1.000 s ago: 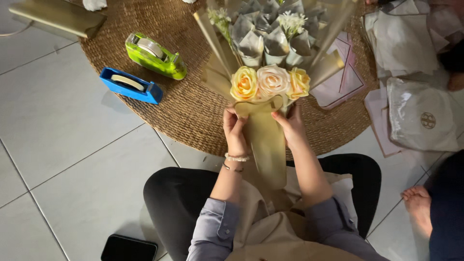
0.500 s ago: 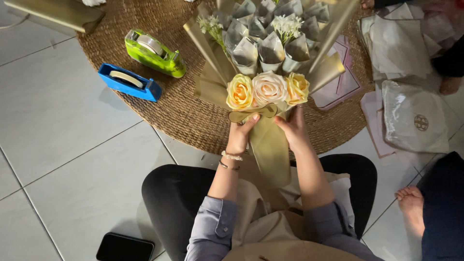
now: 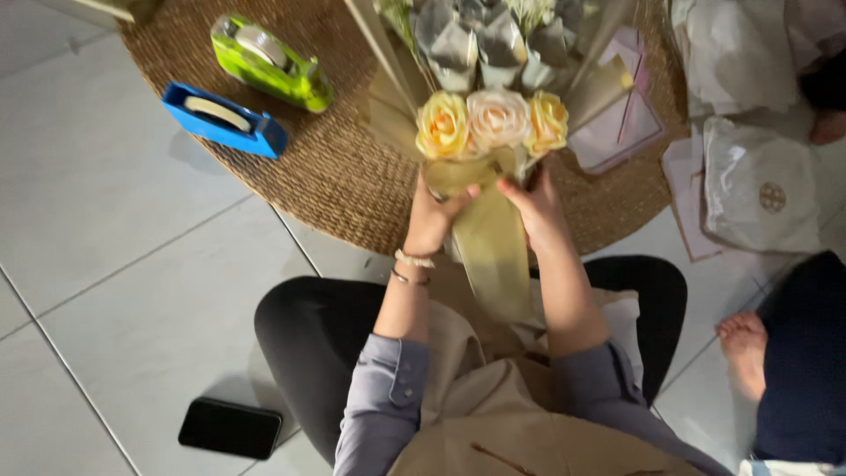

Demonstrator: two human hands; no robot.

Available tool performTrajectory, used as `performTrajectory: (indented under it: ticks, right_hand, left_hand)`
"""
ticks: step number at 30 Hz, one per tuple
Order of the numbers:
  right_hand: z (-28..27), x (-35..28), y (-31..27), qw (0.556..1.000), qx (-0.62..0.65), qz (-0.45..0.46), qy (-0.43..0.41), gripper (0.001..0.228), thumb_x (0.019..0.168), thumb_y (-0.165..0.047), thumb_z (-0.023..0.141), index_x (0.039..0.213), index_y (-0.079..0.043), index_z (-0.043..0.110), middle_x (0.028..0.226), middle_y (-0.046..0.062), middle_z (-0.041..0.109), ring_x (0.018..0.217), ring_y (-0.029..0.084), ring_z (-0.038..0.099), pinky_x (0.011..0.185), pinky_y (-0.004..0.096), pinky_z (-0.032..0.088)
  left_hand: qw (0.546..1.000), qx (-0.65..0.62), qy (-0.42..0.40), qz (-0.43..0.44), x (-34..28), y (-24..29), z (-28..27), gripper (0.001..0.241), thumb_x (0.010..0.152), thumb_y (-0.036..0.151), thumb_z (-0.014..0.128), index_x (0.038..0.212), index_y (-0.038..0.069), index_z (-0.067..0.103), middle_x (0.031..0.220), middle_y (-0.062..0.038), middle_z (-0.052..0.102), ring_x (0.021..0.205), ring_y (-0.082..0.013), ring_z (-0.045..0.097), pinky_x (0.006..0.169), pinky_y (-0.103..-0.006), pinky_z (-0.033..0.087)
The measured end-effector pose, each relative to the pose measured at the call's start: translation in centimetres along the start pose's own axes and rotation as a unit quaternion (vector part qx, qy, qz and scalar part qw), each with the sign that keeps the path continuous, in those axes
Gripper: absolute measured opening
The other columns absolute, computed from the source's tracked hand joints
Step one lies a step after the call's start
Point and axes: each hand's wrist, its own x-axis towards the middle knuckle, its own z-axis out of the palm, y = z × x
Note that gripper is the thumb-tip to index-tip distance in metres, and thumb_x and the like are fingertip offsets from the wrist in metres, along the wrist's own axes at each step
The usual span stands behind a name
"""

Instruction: The person wraps a small bouquet of artificial flowers and paper money in decorative gold paper. They fold the paper around the stem, securing and shaping it to form the outer layer of the arrangement.

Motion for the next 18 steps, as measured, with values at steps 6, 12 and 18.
performTrajectory:
  ticks: [6,12,18]
  right_hand:
    - [-1.6,0.6,3.4,0.991,0.067,-0.042,-0.109,0.102,0.083,-0.046,0.077,0.146,0.001,0.013,0.149,0.026,0.026,0.139,0.032,0.027,0.113,0.052,0.024]
    - [-6.9,-1.2,9.0,0.995,-0.071,-0.02,-0.06,0.057,0.076,-0.032,0.083,0.118,-0.009,0.051,0.098,0.001,0.051,0.091,0.012,0.052,0.08,0.027,0.042]
    - [-7.4,-5.7,9.2,0.988,-0.066,0.104,-0.095,0.028,0.082,-0.018,0.079,0.096,0.002,0.065,0.072,0.011,0.067,0.064,0.014,0.065,0.06,0.027,0.052]
  left_hand:
    - [0.99,-0.119,0.056,-0.045,0.6,-1.3,0.2,0.065,0.074,0.014,0.084,0.129,0.009,0.049,0.109,-0.016,0.064,0.094,-0.0247,0.062,0.078,-0.0464,0.057]
    - [0.964,-0.182,0.188,-0.054,1.8,-1.3,-2.0,0.064,0.074,0.021,0.085,0.125,0.008,0.048,0.104,-0.015,0.064,0.087,-0.0264,0.067,0.073,-0.0436,0.06]
    - [0.951,-0.195,0.239,-0.03,2.5,-2.6,-3.8,0.063,0.075,0.018,0.084,0.128,0.013,0.049,0.107,-0.016,0.065,0.089,-0.0314,0.069,0.07,-0.0465,0.062]
